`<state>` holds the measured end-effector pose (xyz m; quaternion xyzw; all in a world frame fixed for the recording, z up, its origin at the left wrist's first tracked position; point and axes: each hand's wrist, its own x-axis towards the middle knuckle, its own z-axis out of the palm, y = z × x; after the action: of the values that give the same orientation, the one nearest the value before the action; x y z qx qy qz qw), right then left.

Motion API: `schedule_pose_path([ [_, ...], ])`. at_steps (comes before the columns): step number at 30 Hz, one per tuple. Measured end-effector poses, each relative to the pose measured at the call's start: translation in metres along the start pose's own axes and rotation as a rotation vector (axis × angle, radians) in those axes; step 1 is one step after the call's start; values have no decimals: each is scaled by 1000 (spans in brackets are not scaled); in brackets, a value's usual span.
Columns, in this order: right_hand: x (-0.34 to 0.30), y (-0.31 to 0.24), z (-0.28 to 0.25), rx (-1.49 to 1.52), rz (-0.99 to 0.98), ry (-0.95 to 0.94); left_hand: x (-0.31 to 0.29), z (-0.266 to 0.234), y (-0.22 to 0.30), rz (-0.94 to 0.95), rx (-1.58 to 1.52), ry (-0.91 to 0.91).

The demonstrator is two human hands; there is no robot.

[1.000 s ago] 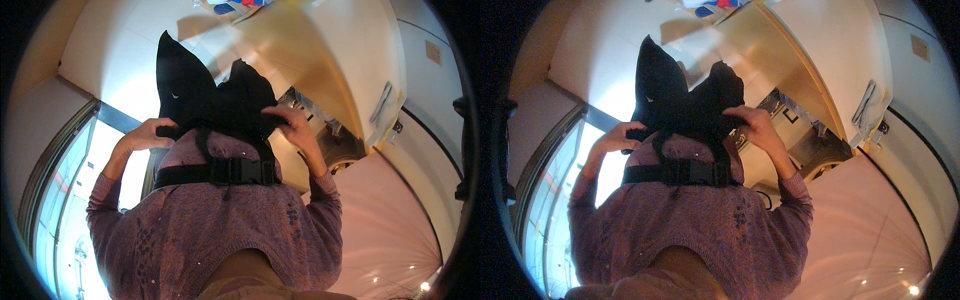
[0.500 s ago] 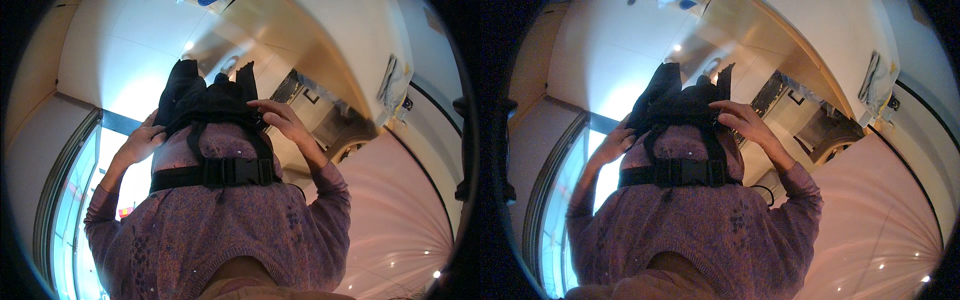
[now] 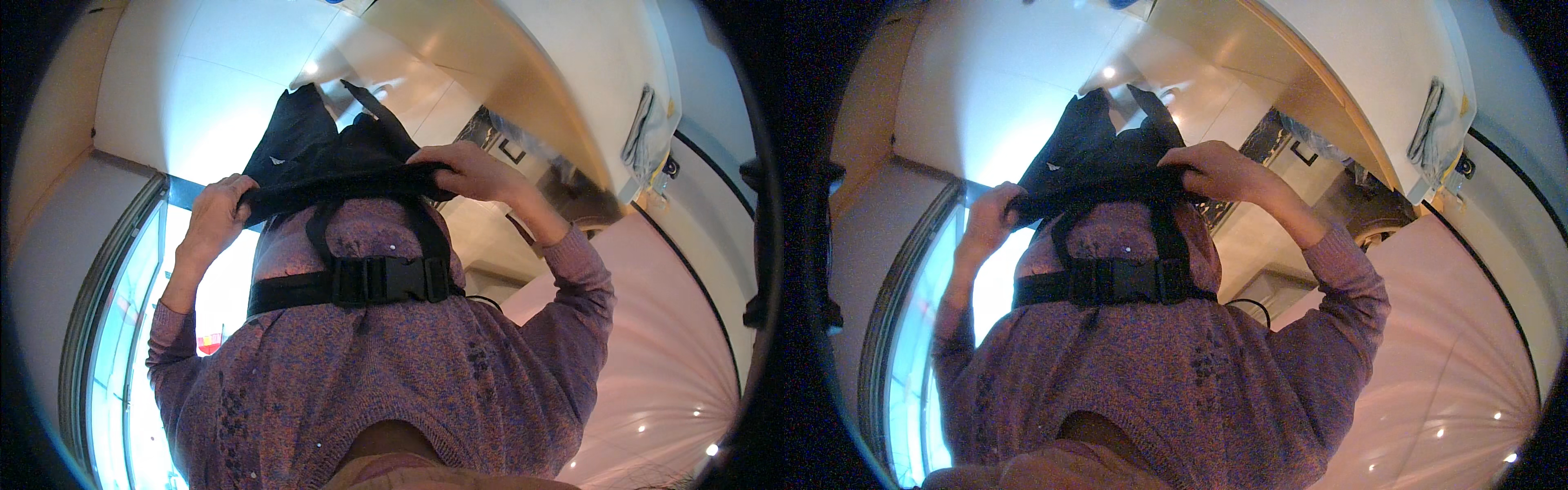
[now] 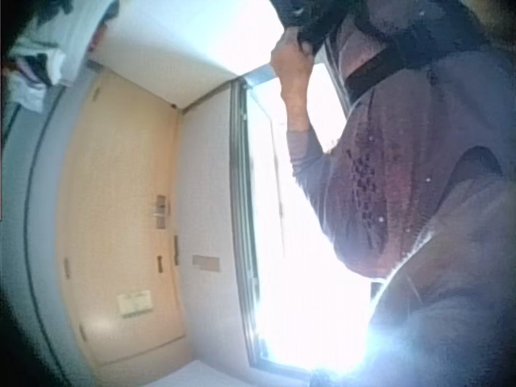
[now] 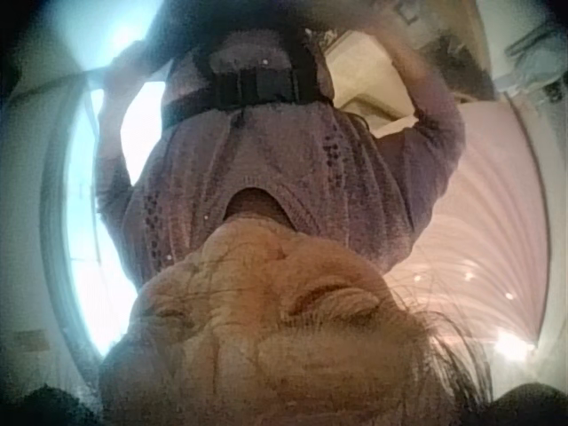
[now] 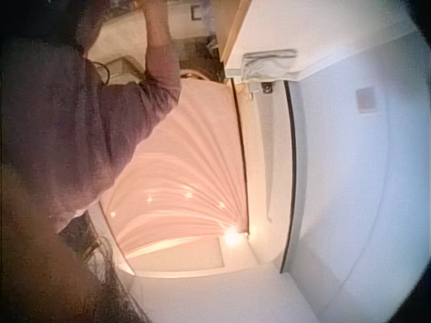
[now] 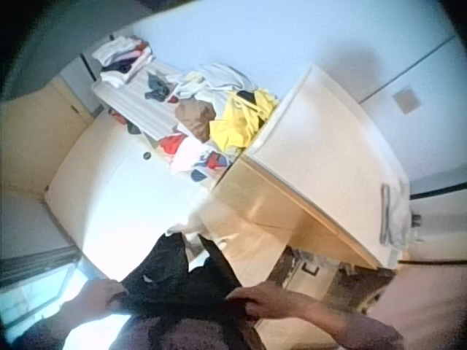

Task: The person wipes a glass shower door with a cloth, then folds several pieces of clothing on a white table. The person folds a light blue baby onesie, a pair of grey shorts, and a black garment, placing each folded item on the table.

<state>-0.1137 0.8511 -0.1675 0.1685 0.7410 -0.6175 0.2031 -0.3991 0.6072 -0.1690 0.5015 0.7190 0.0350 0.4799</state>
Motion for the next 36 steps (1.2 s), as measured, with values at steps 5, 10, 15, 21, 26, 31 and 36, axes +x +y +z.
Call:
schedule_pose_path([
  [5,-26,-6,15,-140,89,-58,-2,19,4,213,-56,-47],
  [10,-30,-12,42,-349,30,37,-1,25,8,272,-12,-90],
  [15,-30,-12,42,-113,65,0,4,18,1,334,-186,-188],
  [21,-19,0,57,-224,157,35,17,24,3,414,-209,-143],
  [26,4,19,41,-240,19,53,31,23,10,248,-114,-272],
  [31,40,13,2,-202,77,35,54,19,9,188,-215,-217],
  [36,76,2,-26,-235,-70,221,73,-2,-5,-21,-425,-32],
])
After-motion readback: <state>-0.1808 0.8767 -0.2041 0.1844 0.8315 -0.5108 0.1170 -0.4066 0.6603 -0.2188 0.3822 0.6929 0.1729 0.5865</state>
